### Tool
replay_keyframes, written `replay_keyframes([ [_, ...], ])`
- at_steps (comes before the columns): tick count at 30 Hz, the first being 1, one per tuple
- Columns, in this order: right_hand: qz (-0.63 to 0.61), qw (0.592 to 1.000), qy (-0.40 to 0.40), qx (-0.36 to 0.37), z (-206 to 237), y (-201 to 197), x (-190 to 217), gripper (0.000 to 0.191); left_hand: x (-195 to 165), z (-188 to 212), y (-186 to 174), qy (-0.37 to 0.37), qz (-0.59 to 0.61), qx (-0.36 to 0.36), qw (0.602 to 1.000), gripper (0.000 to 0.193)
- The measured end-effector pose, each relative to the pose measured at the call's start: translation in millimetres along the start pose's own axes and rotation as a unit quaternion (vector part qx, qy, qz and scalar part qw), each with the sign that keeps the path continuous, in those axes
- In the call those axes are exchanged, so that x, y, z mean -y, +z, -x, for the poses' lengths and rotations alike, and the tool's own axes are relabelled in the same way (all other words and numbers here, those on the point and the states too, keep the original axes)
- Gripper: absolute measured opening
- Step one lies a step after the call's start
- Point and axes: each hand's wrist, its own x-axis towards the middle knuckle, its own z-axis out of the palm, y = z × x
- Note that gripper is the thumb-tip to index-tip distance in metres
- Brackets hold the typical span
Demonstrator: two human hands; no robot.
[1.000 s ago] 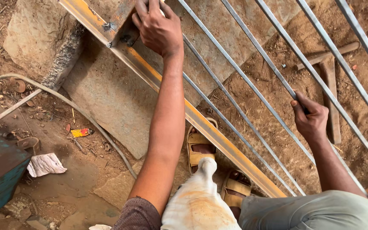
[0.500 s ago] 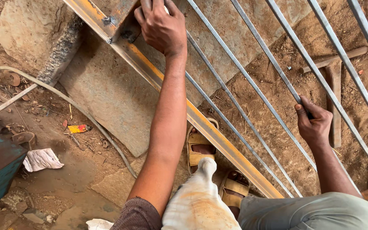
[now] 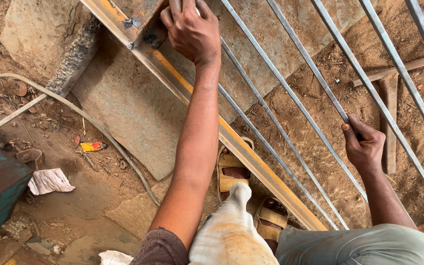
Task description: The person sits on the ground beside metal window grill frames, welding the joints between the vertical bars and the frame using an electrode holder, with sparks flying as they weld. They then reposition along the frames, handle a measuring tape to measure the bars, and continue working on the grill sections.
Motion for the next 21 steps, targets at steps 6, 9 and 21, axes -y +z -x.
replay_keyframes([
  [6, -0.015, 1.0, 0.012, 0.009, 0, -1, -5, 0.027, 0, 0, 0, 0.0, 0.0, -0.005, 1.0, 0.018],
  [9, -0.034, 0.999, 0.026, 0.016, 0, -1, -6, 0.028, -1, 0, -1, -0.006, 0.01, -0.002, 1.0, 0.017],
  [21, -0.043, 0.995, 0.064, 0.063, -4, -6, 7, 0.033, -3, -2, -3, -0.005, -0.009, 0.006, 1.0, 0.018],
])
